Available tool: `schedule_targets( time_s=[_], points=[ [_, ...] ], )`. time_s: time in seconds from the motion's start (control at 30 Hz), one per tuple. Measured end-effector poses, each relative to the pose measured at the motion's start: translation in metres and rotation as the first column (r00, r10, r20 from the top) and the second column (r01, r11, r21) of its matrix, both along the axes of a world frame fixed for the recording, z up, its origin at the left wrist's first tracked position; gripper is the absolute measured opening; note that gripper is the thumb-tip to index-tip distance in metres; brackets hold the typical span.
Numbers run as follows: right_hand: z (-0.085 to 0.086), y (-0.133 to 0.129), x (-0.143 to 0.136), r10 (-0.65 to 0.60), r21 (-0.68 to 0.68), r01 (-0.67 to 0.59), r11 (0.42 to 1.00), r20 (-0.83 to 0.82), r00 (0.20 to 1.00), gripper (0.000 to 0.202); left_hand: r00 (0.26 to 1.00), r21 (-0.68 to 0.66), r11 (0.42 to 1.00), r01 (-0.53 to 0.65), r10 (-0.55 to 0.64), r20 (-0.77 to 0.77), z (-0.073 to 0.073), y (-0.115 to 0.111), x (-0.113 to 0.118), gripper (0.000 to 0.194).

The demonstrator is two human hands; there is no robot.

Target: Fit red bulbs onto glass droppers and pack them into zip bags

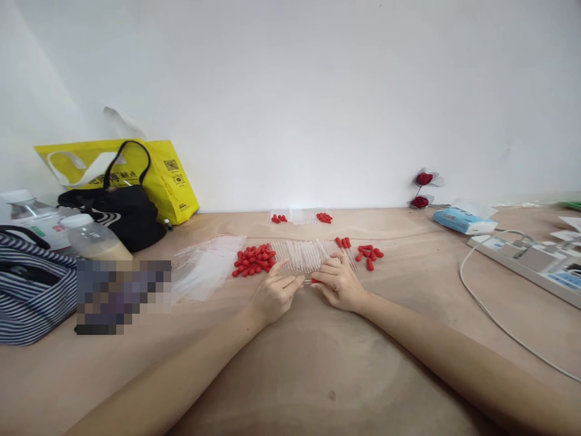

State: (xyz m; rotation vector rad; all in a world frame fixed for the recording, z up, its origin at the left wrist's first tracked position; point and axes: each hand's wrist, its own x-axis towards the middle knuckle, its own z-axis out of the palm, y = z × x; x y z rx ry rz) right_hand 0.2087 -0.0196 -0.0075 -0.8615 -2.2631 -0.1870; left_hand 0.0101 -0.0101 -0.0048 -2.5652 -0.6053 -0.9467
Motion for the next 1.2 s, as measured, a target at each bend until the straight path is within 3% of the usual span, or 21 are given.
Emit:
schedule_targets(
  time_s=[0.27,0.5,0.67,0.73,0.8,0.93,1.03,1.1,1.2],
  points=[
    [-0.002,-0.001,0.002,-0.111,-0.044,0.106,0.993,-0.156,0.981,0.017,0.999,-0.029,0.999,0.015,-0.013,0.048,0.003,0.001,0.0,0.022],
    [-0.002,0.0,0.003,-0.129,-0.099,0.108,0.989,-0.236,0.963,0.016,0.997,-0.032,0.999,0.004,-0.001,0.076,0.002,0.001,-0.001,0.023],
    [-0.006,0.002,-0.004,-0.078,-0.322,-0.104,0.941,-0.504,0.86,0.022,0.992,-0.051,0.999,0.012,-0.005,0.125,0.001,0.002,-0.001,0.026],
    [-0.005,0.008,-0.007,-0.073,-0.366,-0.19,0.911,-0.597,0.799,0.025,0.989,-0.098,0.995,0.015,0.0,0.149,0.003,0.001,-0.001,0.027],
    [0.0,0.018,-0.004,-0.1,-0.372,-0.19,0.909,-0.636,0.766,0.031,0.988,-0.168,0.986,0.003,0.024,0.154,0.006,0.0,-0.002,0.032],
    [0.02,0.049,0.025,-0.291,-0.44,0.008,0.898,-0.579,0.762,0.037,0.984,-0.233,0.97,-0.074,0.108,0.139,0.009,0.0,-0.004,0.034],
    [0.032,0.068,0.051,-0.568,-0.565,0.361,0.742,-0.243,0.786,0.031,0.983,-0.246,0.963,-0.11,0.141,0.114,0.009,0.001,-0.003,0.028],
    [0.034,0.076,0.06,-0.63,-0.561,0.47,0.681,-0.123,0.767,0.028,0.985,-0.257,0.96,-0.112,0.142,0.103,0.008,0.001,-0.003,0.025],
    [0.028,0.082,0.06,-0.654,-0.537,0.531,0.656,-0.051,0.755,0.03,0.985,-0.268,0.957,-0.106,0.138,0.104,0.008,0.0,-0.002,0.022]
  ],
)
